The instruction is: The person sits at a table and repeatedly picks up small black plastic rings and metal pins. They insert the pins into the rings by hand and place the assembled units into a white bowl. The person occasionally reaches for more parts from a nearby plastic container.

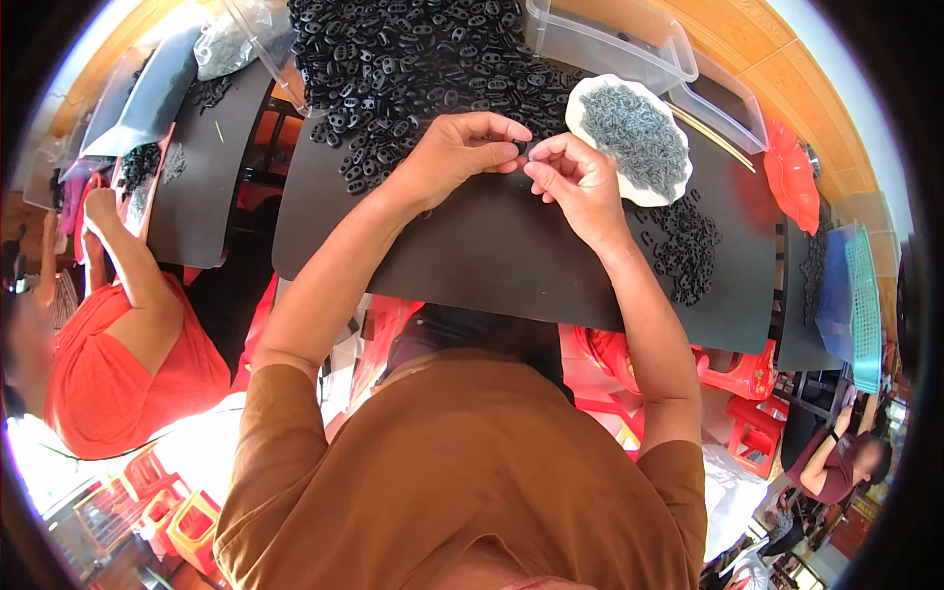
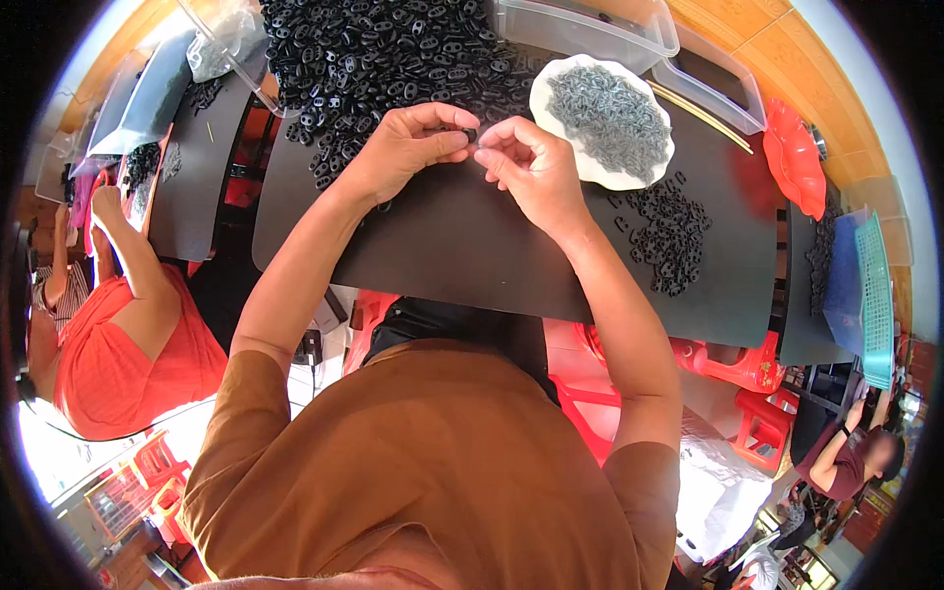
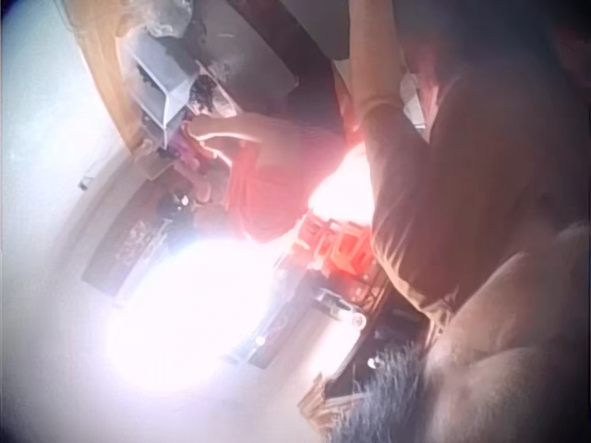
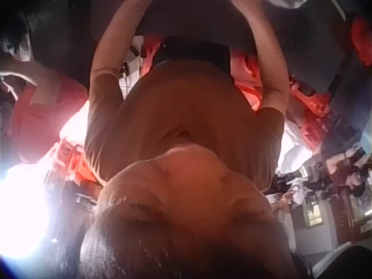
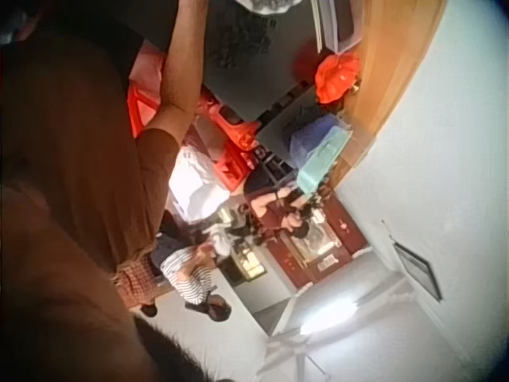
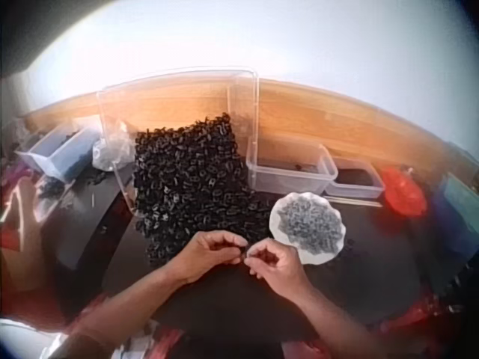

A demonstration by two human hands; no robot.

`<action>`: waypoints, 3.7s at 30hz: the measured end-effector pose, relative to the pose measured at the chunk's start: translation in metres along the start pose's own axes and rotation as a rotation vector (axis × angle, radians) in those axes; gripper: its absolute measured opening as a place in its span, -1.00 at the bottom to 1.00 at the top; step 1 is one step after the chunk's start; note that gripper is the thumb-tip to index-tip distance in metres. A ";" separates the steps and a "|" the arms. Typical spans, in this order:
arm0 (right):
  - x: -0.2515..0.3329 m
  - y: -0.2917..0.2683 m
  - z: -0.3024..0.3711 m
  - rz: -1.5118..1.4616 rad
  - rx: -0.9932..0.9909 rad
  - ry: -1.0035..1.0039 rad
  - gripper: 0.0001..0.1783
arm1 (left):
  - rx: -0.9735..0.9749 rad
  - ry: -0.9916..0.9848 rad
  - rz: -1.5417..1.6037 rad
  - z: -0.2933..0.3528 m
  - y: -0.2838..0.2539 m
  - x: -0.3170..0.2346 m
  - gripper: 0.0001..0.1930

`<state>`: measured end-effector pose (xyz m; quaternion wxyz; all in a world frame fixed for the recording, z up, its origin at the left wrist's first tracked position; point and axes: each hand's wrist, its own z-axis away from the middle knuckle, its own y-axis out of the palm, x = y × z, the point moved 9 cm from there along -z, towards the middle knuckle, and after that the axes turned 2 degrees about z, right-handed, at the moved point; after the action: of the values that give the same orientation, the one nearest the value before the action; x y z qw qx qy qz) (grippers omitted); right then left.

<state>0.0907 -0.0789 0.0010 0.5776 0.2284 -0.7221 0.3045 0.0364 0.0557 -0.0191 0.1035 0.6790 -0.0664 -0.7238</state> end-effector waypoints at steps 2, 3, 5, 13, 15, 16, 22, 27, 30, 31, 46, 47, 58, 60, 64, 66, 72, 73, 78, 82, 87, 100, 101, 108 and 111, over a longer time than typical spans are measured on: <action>-0.001 0.002 -0.001 -0.009 0.007 0.002 -0.91 | -0.005 -0.004 0.039 -0.001 -0.002 0.005 -0.77; -0.001 0.001 -0.001 -0.016 0.001 0.004 -0.91 | 0.000 0.006 0.080 -0.002 -0.002 0.005 -0.77; -0.001 0.000 -0.001 -0.020 -0.007 0.006 -0.91 | 0.009 0.026 0.161 -0.003 -0.003 0.005 -0.77; 0.002 -0.007 -0.001 -0.001 -0.051 0.021 -0.91 | -0.016 -0.054 0.168 0.000 -0.001 0.004 -0.74; 0.001 -0.007 -0.001 -0.008 -0.048 0.021 -0.90 | 0.001 -0.051 0.176 -0.001 -0.001 0.005 -0.74; 0.000 -0.007 -0.001 -0.012 -0.046 0.021 -0.90 | 0.008 -0.056 0.178 -0.001 0.000 0.006 -0.74; 0.004 -0.006 -0.001 -0.009 -0.036 0.008 -0.90 | -0.004 -0.065 0.174 0.000 0.002 0.005 -0.72; 0.004 -0.005 -0.002 -0.058 -0.034 0.026 -0.90 | 0.055 -0.030 0.116 -0.002 0.004 0.009 -0.76; 0.003 -0.005 -0.002 -0.098 -0.045 0.032 -0.89 | 0.039 0.015 0.037 -0.005 0.003 0.011 -0.79; 0.002 -0.005 -0.002 -0.105 -0.049 0.032 -0.89 | 0.023 0.037 0.029 -0.006 0.003 0.010 -0.80; 0.011 -0.004 -0.001 0.221 -0.109 -0.146 -0.90 | -0.058 0.011 0.001 -0.005 -0.002 0.014 -0.80; 0.008 -0.005 -0.002 0.163 -0.110 -0.099 -0.90 | -0.060 -0.002 0.015 -0.006 -0.004 0.016 -0.80; 0.002 -0.006 -0.003 -0.001 -0.075 -0.006 -0.78 | -0.090 0.001 0.125 -0.004 -0.003 0.009 -0.80; 0.002 -0.006 -0.003 -0.005 -0.071 -0.006 -0.77 | -0.086 0.011 0.106 -0.004 -0.003 0.009 -0.80; 0.004 -0.005 -0.003 0.001 -0.075 0.000 -0.77 | -0.079 0.022 0.092 -0.005 -0.003 0.010 -0.80; 0.005 -0.005 -0.002 0.016 -0.079 -0.002 -0.77 | -0.072 0.028 0.074 -0.005 -0.002 0.010 -0.79; 0.003 -0.005 -0.002 0.044 -0.099 -0.035 -0.76 | -0.064 0.081 -0.066 -0.004 0.000 0.005 -0.79; 0.001 -0.004 -0.001 0.028 -0.104 -0.021 -0.76 | -0.066 0.104 -0.117 -0.004 0.000 0.004 -0.80; -0.004 0.004 0.003 0.006 -0.066 0.009 -0.78 | -0.046 0.182 -0.248 0.005 0.009 -0.006 -0.87; -0.003 0.007 0.015 0.164 -0.051 0.018 -0.72 | -0.028 0.261 -0.463 0.013 0.017 -0.018 -0.90; 0.007 0.004 0.021 0.388 -0.113 -0.076 -0.70 | -0.016 0.343 -0.551 0.018 0.027 -0.025 -0.88; 0.007 0.003 0.032 0.427 -0.129 -0.094 -0.74 | 0.053 0.429 -0.717 0.021 0.035 -0.024 -0.92; 0.006 0.003 0.033 0.426 -0.135 -0.108 -0.74 | 0.054 0.434 -0.718 0.021 0.036 -0.025 -0.92; 0.005 0.002 0.034 0.455 -0.127 -0.127 -0.77 | 0.074 0.361 -0.732 0.022 0.036 -0.025 -0.91; 0.011 0.003 0.035 0.452 -0.129 -0.152 -0.79 | 0.059 0.350 -0.665 0.020 0.034 -0.021 -0.89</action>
<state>0.0621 -0.1013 0.0065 0.4524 0.0460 -0.8142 0.3611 0.0197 0.0267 0.0105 -0.1470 0.7796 0.1557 -0.5885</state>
